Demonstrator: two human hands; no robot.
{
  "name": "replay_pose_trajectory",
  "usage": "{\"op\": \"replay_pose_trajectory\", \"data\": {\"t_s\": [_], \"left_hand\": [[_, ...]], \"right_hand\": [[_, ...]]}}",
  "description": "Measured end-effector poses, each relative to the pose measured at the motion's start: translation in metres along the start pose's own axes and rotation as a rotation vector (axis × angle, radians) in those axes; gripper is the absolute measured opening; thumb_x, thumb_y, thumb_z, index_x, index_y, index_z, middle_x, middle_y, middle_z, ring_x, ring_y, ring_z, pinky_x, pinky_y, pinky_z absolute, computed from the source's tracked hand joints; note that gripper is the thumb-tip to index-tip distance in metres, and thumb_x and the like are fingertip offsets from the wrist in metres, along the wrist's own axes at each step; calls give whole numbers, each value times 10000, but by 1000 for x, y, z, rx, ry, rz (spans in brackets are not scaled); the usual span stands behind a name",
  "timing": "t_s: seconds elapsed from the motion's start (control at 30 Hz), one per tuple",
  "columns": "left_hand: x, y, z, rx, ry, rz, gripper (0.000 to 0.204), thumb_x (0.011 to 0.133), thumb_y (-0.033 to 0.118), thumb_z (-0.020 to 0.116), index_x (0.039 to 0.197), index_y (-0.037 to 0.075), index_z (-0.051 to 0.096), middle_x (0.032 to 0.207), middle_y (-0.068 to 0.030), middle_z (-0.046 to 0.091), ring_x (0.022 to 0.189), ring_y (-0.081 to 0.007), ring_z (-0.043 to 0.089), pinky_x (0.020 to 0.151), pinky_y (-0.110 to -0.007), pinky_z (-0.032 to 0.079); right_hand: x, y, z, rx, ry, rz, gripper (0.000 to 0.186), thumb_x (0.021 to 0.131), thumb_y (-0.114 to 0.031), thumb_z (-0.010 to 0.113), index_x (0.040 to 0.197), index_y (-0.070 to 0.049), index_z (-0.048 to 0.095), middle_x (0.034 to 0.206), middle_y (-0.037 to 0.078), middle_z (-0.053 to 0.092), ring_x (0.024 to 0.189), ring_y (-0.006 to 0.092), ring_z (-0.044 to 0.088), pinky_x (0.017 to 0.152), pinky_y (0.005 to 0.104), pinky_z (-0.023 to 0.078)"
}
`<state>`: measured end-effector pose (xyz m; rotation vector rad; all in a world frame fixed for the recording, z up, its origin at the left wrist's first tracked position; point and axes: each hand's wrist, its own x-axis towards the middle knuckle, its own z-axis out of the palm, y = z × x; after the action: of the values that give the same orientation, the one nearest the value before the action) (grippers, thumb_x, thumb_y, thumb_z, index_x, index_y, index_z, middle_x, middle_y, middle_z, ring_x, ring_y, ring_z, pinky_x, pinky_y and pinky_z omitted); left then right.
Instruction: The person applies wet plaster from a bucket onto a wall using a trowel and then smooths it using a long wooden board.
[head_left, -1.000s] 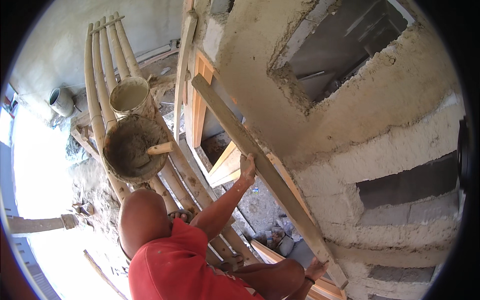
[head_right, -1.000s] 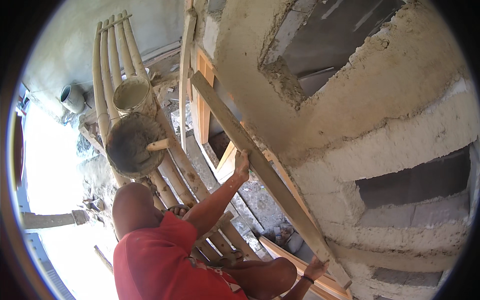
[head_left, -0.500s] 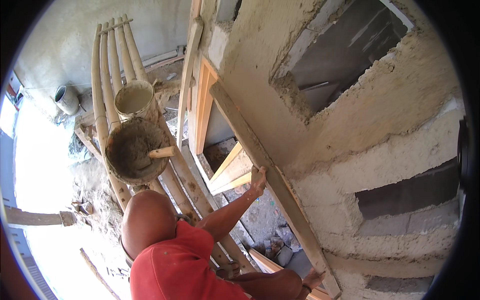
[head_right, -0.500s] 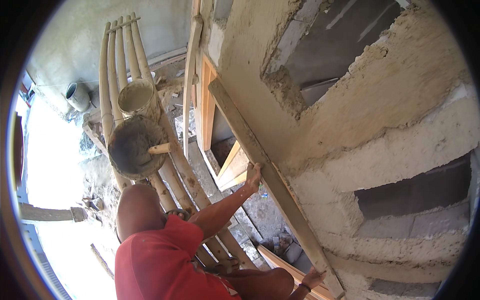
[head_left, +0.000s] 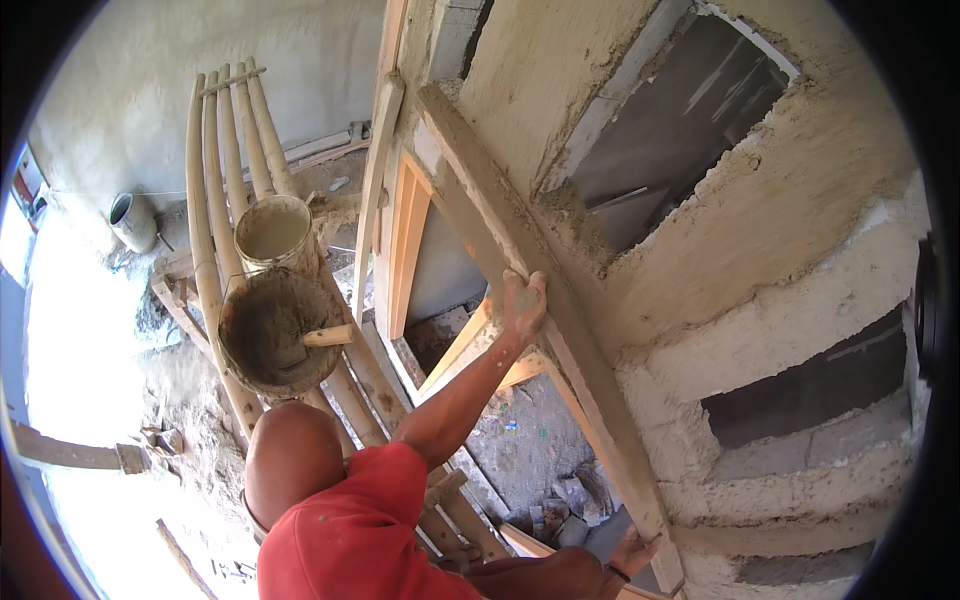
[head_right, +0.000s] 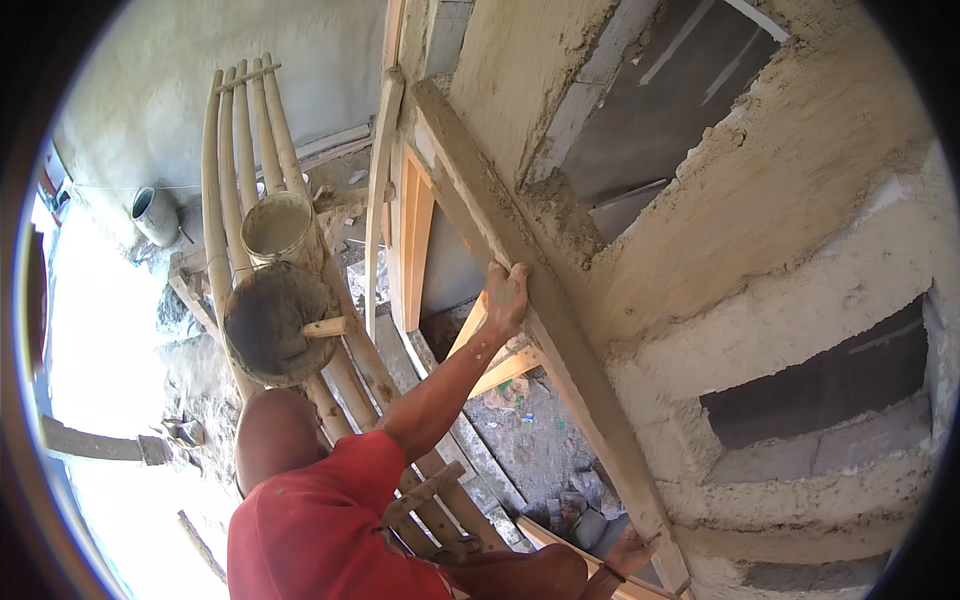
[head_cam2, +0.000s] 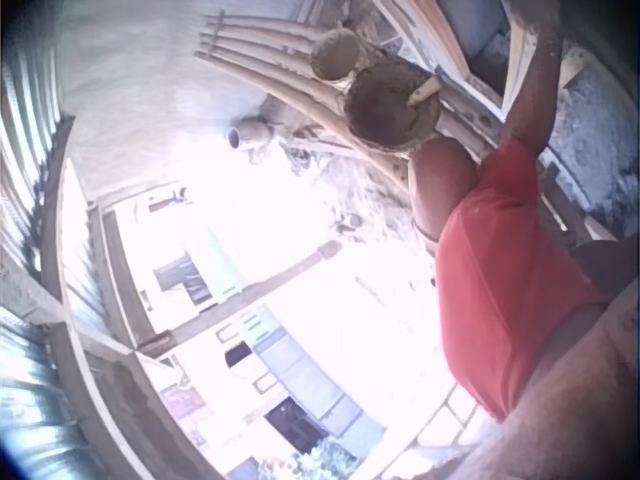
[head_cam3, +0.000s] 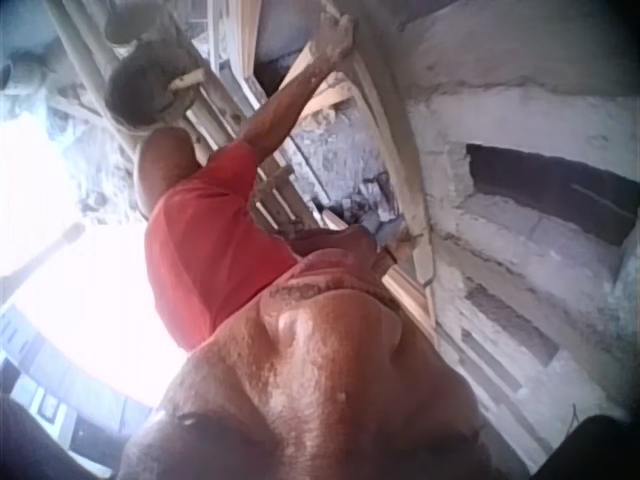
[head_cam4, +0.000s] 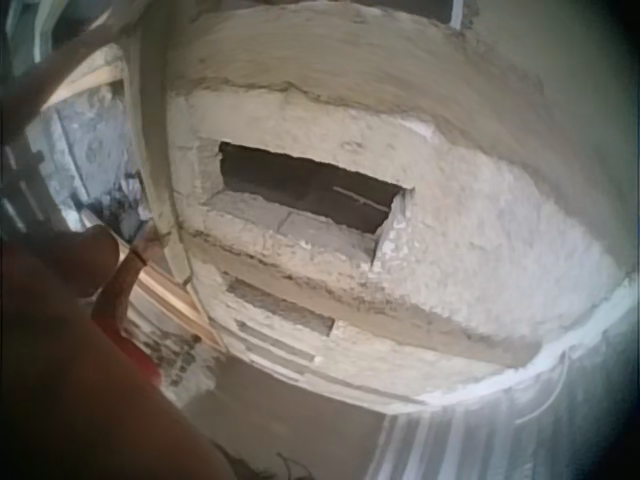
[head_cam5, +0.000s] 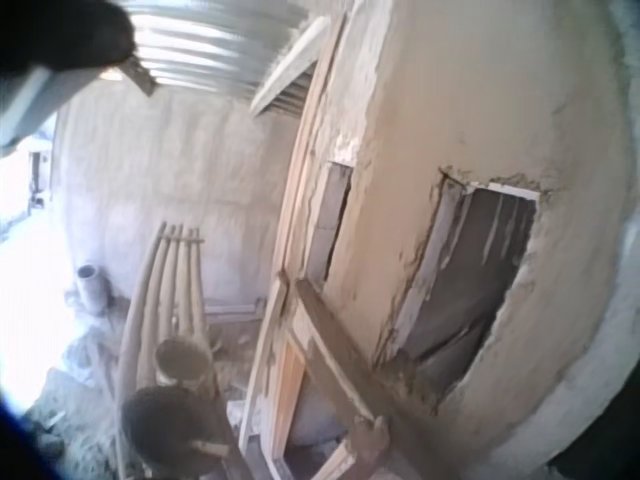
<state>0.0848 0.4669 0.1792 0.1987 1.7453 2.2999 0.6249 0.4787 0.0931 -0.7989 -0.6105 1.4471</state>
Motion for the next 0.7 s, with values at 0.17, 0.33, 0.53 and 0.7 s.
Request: {"op": "replay_pose_trajectory", "data": {"t_s": [0.17,0.33,0.53,0.7], "left_hand": [[37,32,12,54,29,200,315,841,209,553,917,-87,476,872,-270,569,846,-368,580,755,-427,438],[55,85,24,-43,36,208,369,850,255,554,918,-99,472,868,-285,578,839,-375,592,751,-425,448],[79,146,34,31,5,297,380,853,255,565,940,-102,471,830,-250,573,804,-348,591,732,-410,462],[112,206,51,-249,-121,253,379,844,240,586,943,-109,476,809,-217,574,777,-310,603,674,-381,477]], "right_hand": [[-1,-4,37,50,-44,-21,469,932,-298,512,1263,26,439,1245,141,524,1129,254,516,952,360,448],[-5,-10,68,26,-59,-45,496,902,-312,537,1261,19,451,1239,150,544,1126,258,538,935,376,475],[-12,-16,104,175,-125,20,489,909,-267,554,1269,39,429,1273,147,514,1148,269,514,1002,379,435],[-35,-32,176,216,-191,-9,505,931,-248,537,1303,55,379,1338,164,439,1212,265,442,1069,367,366]]}}
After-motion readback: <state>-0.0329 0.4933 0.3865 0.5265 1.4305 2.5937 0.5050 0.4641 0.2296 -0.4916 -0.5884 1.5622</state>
